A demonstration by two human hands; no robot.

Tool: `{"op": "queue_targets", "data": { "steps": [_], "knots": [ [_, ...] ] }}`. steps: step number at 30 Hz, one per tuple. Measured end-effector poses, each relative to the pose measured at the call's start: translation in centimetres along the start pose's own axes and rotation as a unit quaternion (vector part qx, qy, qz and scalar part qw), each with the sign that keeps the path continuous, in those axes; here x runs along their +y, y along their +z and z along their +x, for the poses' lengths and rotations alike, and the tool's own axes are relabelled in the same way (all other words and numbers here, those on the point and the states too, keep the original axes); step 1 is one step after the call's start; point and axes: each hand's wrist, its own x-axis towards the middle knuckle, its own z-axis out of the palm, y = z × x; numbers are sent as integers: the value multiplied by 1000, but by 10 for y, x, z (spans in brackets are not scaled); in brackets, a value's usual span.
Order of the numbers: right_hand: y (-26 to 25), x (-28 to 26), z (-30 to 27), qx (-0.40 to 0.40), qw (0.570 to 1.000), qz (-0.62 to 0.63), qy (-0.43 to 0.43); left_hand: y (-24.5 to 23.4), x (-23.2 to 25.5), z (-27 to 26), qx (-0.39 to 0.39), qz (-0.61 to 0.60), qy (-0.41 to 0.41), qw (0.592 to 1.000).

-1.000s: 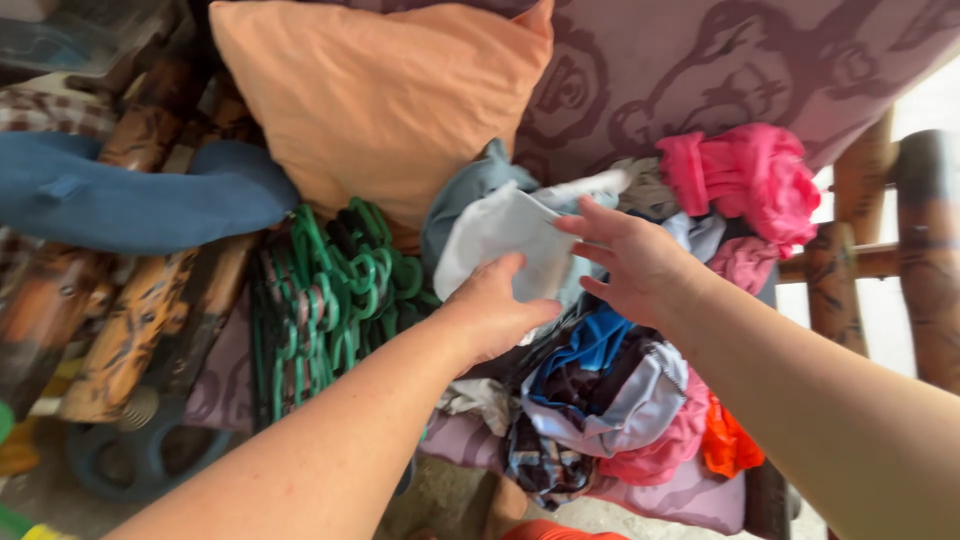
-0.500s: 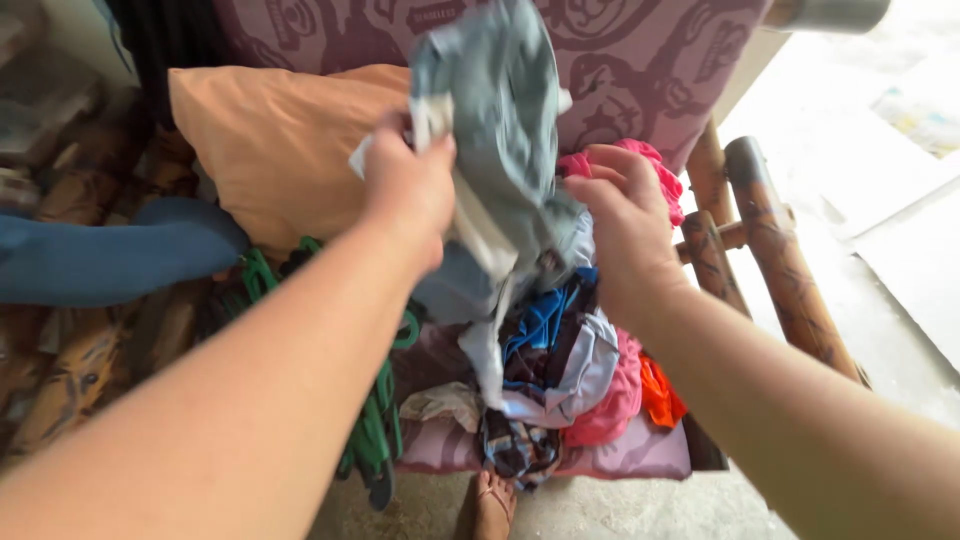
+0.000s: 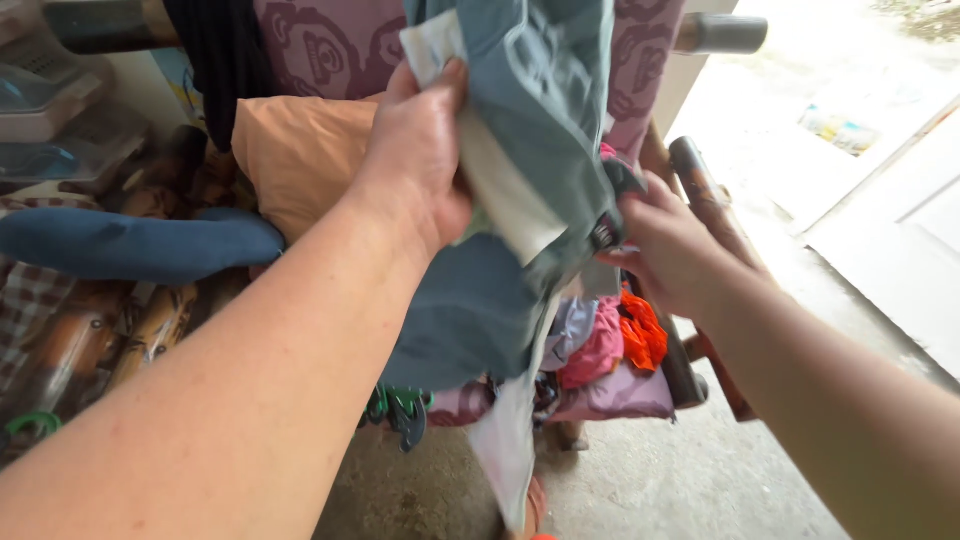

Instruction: The person picks up various garments from a pile on a chair, including a striped top, shorts, a brown top, and a light blue shirt. They place each item onto a hanger and set the hanged clothes aside on the chair.

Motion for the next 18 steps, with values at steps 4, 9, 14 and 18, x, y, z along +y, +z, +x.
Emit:
{"op": "queue_targets", "data": {
  "steps": [4, 9, 14, 18],
  "knots": [
    [-12, 4, -49, 36, 985, -166, 1, 11, 0, -40, 34, 1, -68, 997],
    [-43, 0, -97, 157, 987, -27, 32, -1, 0, -78, 73, 98, -93, 988],
    [-80, -13, -143, 46, 988, -99, 111, 9, -41, -134, 162, 384, -108, 903],
    [-159, 35, -150, 69, 985, -52, 147, 13, -72, -176, 179, 541, -133, 811]
  ]
}}
